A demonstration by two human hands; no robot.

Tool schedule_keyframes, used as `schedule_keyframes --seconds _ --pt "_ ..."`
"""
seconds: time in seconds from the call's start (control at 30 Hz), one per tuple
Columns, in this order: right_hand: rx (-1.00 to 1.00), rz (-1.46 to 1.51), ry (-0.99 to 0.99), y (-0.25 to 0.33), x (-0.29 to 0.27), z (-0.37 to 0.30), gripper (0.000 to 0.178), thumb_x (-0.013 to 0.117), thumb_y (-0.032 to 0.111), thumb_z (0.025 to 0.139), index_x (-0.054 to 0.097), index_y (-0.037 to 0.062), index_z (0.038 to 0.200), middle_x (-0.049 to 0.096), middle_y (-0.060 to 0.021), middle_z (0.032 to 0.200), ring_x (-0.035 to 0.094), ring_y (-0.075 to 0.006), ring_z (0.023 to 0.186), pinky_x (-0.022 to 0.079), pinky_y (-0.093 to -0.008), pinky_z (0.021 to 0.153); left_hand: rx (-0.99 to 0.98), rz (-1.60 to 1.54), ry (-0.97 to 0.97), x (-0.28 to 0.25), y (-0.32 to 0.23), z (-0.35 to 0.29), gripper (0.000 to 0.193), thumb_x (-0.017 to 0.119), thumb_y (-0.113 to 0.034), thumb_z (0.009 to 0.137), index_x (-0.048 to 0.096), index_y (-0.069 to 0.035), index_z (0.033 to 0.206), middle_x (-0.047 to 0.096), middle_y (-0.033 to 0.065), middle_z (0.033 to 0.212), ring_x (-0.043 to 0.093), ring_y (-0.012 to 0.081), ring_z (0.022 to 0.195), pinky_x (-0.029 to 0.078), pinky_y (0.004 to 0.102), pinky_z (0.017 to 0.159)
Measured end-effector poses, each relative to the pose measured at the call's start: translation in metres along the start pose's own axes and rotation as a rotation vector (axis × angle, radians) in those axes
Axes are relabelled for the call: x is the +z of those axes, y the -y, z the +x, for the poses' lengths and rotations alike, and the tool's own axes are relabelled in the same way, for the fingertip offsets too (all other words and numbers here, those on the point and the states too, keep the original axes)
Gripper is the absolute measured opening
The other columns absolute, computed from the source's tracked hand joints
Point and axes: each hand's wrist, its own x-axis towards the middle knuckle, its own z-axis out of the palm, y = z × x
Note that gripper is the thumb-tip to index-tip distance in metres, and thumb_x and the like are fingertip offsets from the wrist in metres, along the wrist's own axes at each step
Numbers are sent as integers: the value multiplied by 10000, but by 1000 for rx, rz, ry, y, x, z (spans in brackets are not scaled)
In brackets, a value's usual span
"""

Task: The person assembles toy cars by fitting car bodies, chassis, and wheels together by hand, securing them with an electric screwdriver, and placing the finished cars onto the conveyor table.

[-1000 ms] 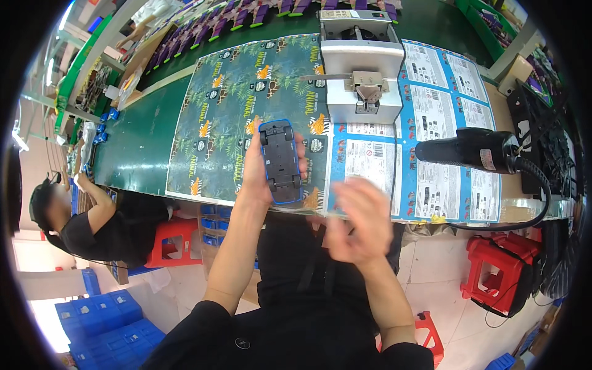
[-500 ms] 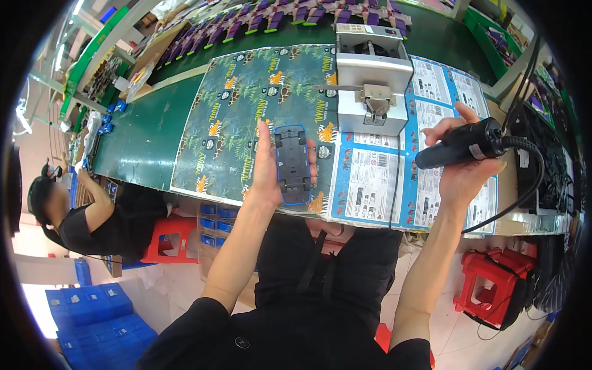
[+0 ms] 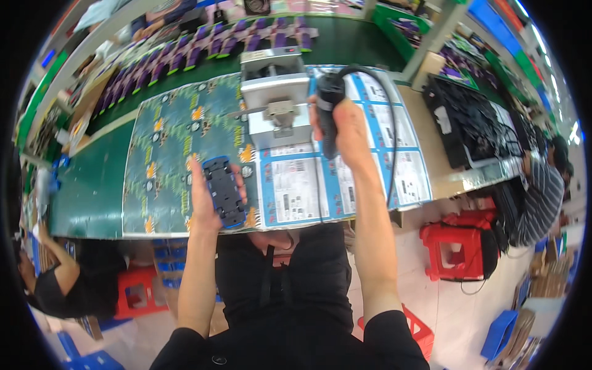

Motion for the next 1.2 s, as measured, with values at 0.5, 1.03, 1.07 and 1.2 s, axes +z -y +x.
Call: schedule_keyframes --seconds 0.5,1.03,1.07,1.2 --pt "-408 599 -28 45 114 -9 1029 453 968 554 538 28 964 498 -76 785 510 -189 479 436 -301 452 154 290 13 16 14 -9 332 703 -66 830 568 -12 1128 656 77 831 664 175 655 556 327 613" --pt "-539 202 -162 11 162 -26 709 593 747 798 458 85 1013 483 -61 808 519 -155 530 461 -291 498 316 389 18 5 23 -3 282 697 -59 819 621 4 1083 684 52 849 659 118 685 539 276 625" --pt "-535 204 -160 9 164 -25 709 593 747 798 458 85 1013 483 -61 808 519 -155 530 461 -291 498 348 425 0 5 23 -3 282 694 -61 815 623 6 1080 685 52 847 660 118 688 537 276 626" --pt "-569 207 -254 9 170 -27 674 567 733 830 461 91 1005 490 -51 798 520 -148 528 453 -282 506 374 458 -26 6 21 -5 286 686 -62 805 625 10 1076 687 50 845 654 111 685 533 276 630"
